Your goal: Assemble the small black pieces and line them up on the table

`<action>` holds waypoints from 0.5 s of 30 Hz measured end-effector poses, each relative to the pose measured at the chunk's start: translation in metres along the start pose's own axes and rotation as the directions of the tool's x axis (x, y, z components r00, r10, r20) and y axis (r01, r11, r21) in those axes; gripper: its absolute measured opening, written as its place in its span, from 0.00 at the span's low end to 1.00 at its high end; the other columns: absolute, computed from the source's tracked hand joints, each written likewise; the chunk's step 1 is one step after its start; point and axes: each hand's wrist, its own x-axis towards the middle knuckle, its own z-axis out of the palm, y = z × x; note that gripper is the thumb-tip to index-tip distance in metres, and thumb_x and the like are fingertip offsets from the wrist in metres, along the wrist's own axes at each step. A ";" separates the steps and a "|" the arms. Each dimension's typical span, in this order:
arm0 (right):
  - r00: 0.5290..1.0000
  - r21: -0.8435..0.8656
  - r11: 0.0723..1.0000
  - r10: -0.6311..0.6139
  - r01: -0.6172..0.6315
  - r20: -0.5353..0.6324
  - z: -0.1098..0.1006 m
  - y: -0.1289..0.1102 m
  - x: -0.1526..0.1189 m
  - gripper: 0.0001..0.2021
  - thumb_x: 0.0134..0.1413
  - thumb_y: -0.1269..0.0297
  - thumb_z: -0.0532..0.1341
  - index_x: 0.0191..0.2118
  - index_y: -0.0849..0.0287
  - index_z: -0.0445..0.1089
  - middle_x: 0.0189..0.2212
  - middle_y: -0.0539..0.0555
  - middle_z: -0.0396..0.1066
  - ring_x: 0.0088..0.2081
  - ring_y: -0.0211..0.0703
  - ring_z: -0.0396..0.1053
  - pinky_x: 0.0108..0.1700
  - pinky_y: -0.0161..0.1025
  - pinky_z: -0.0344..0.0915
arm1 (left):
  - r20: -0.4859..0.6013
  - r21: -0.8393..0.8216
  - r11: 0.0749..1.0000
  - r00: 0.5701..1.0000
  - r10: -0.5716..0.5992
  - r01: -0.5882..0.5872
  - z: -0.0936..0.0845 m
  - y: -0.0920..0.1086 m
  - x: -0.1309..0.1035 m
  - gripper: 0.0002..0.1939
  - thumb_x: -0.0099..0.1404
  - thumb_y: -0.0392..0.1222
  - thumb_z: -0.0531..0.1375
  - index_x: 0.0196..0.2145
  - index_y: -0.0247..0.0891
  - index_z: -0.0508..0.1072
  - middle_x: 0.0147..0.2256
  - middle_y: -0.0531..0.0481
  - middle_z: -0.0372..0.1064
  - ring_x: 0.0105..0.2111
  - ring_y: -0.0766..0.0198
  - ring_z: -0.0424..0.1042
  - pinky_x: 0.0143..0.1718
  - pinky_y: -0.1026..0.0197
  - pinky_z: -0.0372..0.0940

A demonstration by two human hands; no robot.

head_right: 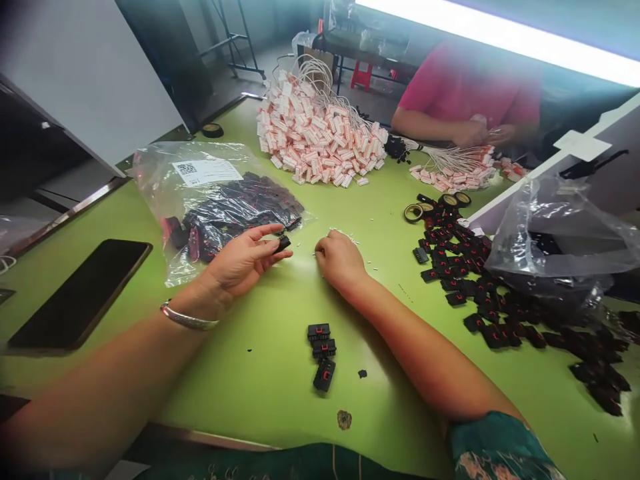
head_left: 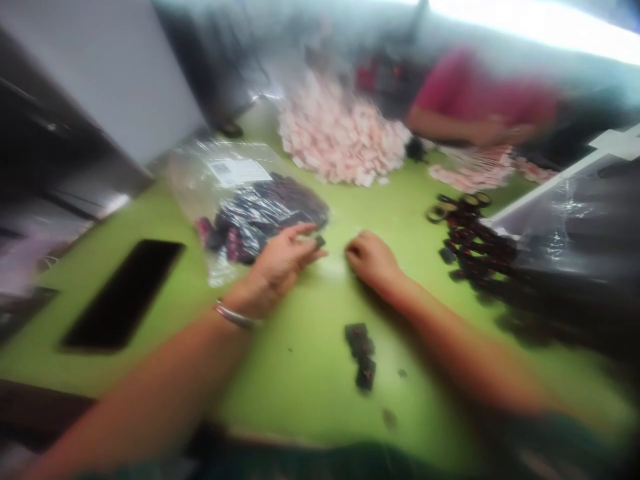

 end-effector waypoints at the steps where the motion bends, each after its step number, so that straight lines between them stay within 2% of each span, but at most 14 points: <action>1: 1.000 -0.011 1.000 -0.023 0.023 -0.014 0.002 -0.001 0.000 0.10 0.55 0.70 0.55 0.32 0.60 0.76 0.33 0.57 0.70 0.37 0.44 0.65 0.39 0.38 0.58 | 0.022 -0.003 0.999 0.999 -0.042 0.043 0.001 0.001 -0.001 0.15 0.55 0.26 0.63 0.42 0.30 0.73 0.31 0.48 0.72 0.31 0.67 0.74 0.37 0.64 0.70; 4: 0.996 -0.064 0.995 -0.083 0.080 -0.043 0.008 -0.003 0.000 0.11 0.56 0.70 0.55 0.32 0.60 0.75 0.32 0.57 0.69 0.36 0.45 0.64 0.37 0.39 0.57 | 0.097 0.020 0.990 0.986 -0.139 0.137 0.002 0.000 -0.002 0.13 0.59 0.29 0.60 0.43 0.30 0.73 0.34 0.47 0.70 0.27 0.71 0.72 0.27 0.69 0.67; 7: 0.991 -0.112 0.986 -0.128 0.124 -0.035 0.010 -0.005 0.000 0.11 0.57 0.70 0.54 0.33 0.60 0.74 0.32 0.57 0.70 0.35 0.45 0.64 0.37 0.39 0.56 | 0.140 0.027 0.985 0.975 -0.173 0.171 0.000 -0.002 -0.002 0.11 0.61 0.33 0.60 0.43 0.30 0.73 0.29 0.50 0.67 0.22 0.74 0.66 0.20 0.72 0.59; 11: 0.987 -0.098 0.983 -0.159 0.158 -0.001 0.008 -0.007 0.002 0.11 0.58 0.69 0.54 0.34 0.60 0.75 0.32 0.57 0.71 0.35 0.45 0.65 0.37 0.39 0.56 | 0.119 0.013 0.993 0.985 -0.121 0.121 -0.005 -0.004 0.003 0.11 0.58 0.35 0.64 0.39 0.31 0.73 0.26 0.53 0.65 0.22 0.76 0.64 0.22 0.73 0.57; 15: 0.982 -0.108 0.976 -0.186 0.189 0.033 0.006 -0.008 0.004 0.12 0.59 0.69 0.53 0.35 0.60 0.74 0.32 0.58 0.72 0.35 0.46 0.65 0.37 0.39 0.56 | 0.076 -0.011 0.995 0.992 -0.097 0.098 -0.007 -0.004 0.006 0.08 0.59 0.36 0.63 0.36 0.31 0.72 0.26 0.53 0.65 0.22 0.75 0.65 0.24 0.72 0.59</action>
